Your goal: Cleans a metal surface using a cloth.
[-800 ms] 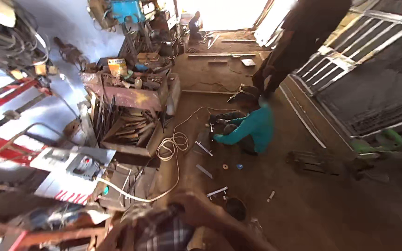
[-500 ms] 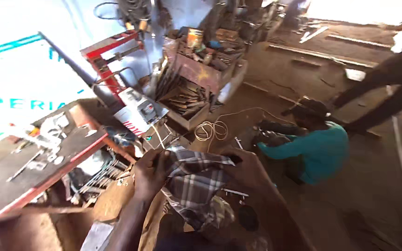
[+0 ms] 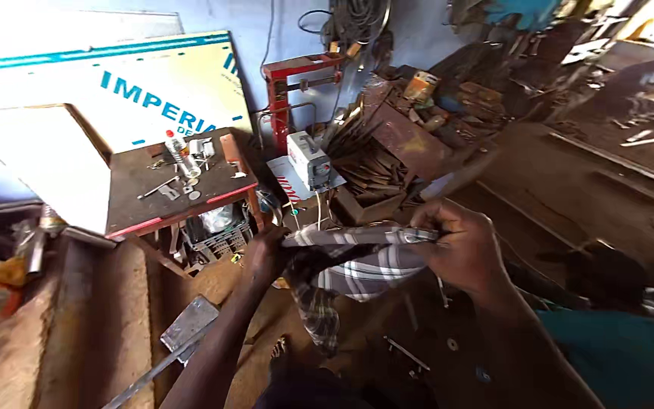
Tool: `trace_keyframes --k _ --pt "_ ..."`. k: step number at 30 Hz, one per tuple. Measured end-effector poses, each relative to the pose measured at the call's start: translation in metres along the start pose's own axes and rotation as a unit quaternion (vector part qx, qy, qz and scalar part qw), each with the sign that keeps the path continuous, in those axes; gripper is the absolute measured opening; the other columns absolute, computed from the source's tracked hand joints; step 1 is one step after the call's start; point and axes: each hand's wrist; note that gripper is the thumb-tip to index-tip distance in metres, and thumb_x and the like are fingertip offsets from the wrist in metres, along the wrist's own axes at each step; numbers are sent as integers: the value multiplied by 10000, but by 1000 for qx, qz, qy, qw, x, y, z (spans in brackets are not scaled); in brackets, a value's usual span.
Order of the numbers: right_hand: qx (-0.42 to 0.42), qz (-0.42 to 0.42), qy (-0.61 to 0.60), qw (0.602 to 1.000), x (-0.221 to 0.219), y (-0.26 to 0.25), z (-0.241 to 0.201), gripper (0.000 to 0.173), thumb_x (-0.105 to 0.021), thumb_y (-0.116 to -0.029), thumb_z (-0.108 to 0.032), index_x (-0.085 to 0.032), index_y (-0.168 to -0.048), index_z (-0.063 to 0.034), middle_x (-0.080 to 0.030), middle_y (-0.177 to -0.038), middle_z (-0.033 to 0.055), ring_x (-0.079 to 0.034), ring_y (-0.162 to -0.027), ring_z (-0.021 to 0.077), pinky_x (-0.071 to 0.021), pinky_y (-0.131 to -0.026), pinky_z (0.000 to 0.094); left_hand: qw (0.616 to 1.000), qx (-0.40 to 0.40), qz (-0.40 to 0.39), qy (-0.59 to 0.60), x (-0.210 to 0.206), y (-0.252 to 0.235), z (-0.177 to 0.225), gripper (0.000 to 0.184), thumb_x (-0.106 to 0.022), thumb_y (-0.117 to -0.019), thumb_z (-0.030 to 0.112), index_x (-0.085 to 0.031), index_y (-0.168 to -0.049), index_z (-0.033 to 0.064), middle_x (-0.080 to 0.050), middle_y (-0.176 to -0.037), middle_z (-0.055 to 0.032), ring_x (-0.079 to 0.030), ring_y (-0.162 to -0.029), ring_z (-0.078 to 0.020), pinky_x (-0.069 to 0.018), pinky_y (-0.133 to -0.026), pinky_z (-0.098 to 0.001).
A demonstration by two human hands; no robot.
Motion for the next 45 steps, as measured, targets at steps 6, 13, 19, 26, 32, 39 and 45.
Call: trace_keyframes --k 6,13,19,26,32,39,45 --pt "-30 -190 129 973 -5 -15 25 265 -825 -746 78 -743 -973 -34 -631 -762 68 -588 -652 205 -518 -605 431 989 116 85 -24 92 -12 -22 181 -670 -890 -24 -717 -1064 -42 -723 -1033 -210 -719 -912 -354 -571 -818 -593" --pt "-80 -119 50 988 -40 -32 51 88 -823 -812 -75 -754 -863 -91 -637 -736 17 -577 -640 165 -506 -601 446 919 260 23 295 154 -33 -15 159 -541 -1021 60 -695 -1050 34 -695 -790 -60 -647 -646 -114 -565 -590 -309" --pt "-96 -42 -320 942 -65 -47 31 69 -680 -874 -145 -692 -810 -169 -738 -938 -20 -674 -781 57 -578 -682 229 896 358 -27 260 186 -41 -15 390 -412 -1102 187 -697 -857 83 -663 -685 -2 -595 -560 -62 -506 -509 -241" --pt "-36 -24 -227 973 -81 -63 0 79 -701 -923 -44 -644 -948 -93 -646 -756 -52 -588 -634 6 -520 -598 169 942 328 -40 49 193 -26 -51 304 -487 -1085 175 -717 -924 58 -655 -763 -68 -601 -679 -165 -505 -627 -403" --pt "51 -94 -233 967 -104 -69 -36 72 -723 -913 -66 -659 -942 -82 -654 -729 -57 -577 -579 -4 -508 -534 158 993 -38 -20 114 120 -34 16 615 -761 -857 184 -535 -1401 5 -619 -1343 -160 -595 -1244 -285 -484 -1057 -543" --pt "67 -124 -169 975 -86 -67 -28 159 -789 -861 -76 -734 -1009 -87 -752 -884 -55 -697 -758 8 -604 -695 188 927 36 -156 338 111 -60 18 61 -673 -980 72 -716 -966 31 -662 -735 -19 -570 -576 -66 -487 -525 -212" --pt "86 -151 -113 978 -79 -60 -19 57 -734 -901 -84 -773 -941 -91 -759 -901 -55 -698 -810 -11 -603 -754 193 932 -12 -206 299 92 -60 34 163 -732 -938 137 -686 -1070 52 -685 -876 -46 -637 -677 -125 -550 -565 -276"
Point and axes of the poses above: each hand's wrist, its own y-axis away from the middle knuckle, its own x-axis out of the back of the hand, z = x × y
